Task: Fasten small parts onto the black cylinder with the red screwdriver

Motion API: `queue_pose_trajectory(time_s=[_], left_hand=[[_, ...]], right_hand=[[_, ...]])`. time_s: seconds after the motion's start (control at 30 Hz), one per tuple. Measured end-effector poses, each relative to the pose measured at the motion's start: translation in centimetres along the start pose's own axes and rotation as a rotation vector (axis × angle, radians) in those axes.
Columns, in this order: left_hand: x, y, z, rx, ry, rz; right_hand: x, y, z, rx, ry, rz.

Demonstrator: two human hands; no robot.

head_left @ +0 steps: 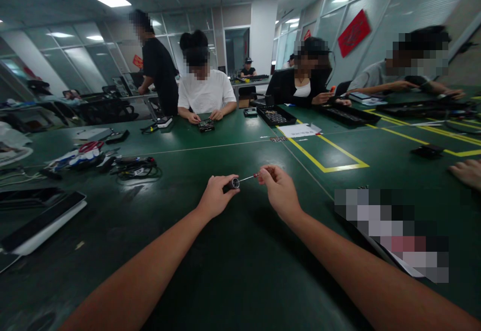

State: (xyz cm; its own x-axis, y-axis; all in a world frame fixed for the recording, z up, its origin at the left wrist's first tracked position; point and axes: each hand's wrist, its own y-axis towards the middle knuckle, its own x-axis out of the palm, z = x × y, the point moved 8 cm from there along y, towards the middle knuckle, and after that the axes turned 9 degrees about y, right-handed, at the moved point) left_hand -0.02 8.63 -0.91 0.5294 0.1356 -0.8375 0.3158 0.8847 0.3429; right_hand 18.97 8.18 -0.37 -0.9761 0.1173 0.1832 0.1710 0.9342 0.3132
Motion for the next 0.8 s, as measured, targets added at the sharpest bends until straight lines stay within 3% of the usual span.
queue_pose_trajectory(time_s=[0.13, 0.23, 0.47, 0.8], left_hand=[[0.0, -0.2, 0.8, 0.061, 0.056, -0.013], [-0.2, -0.2, 0.5, 0.049, 0.088, 0.012], [-0.1, 0.0, -0.1, 0.016, 0.036, 0.021], [0.0, 0.0, -0.6, -0.013, -0.035, 0.029]], right_hand=[[-1.1, 0.5, 2.5, 0.167, 0.144, 0.092], [-1.5, 0.8, 4.2, 0.27, 0.205, 0.091], [-1.5, 0.3, 2.2, 0.113, 0.113, 0.162], [0.1, -0.4, 0.1, 0.031, 0.047, 0.005]])
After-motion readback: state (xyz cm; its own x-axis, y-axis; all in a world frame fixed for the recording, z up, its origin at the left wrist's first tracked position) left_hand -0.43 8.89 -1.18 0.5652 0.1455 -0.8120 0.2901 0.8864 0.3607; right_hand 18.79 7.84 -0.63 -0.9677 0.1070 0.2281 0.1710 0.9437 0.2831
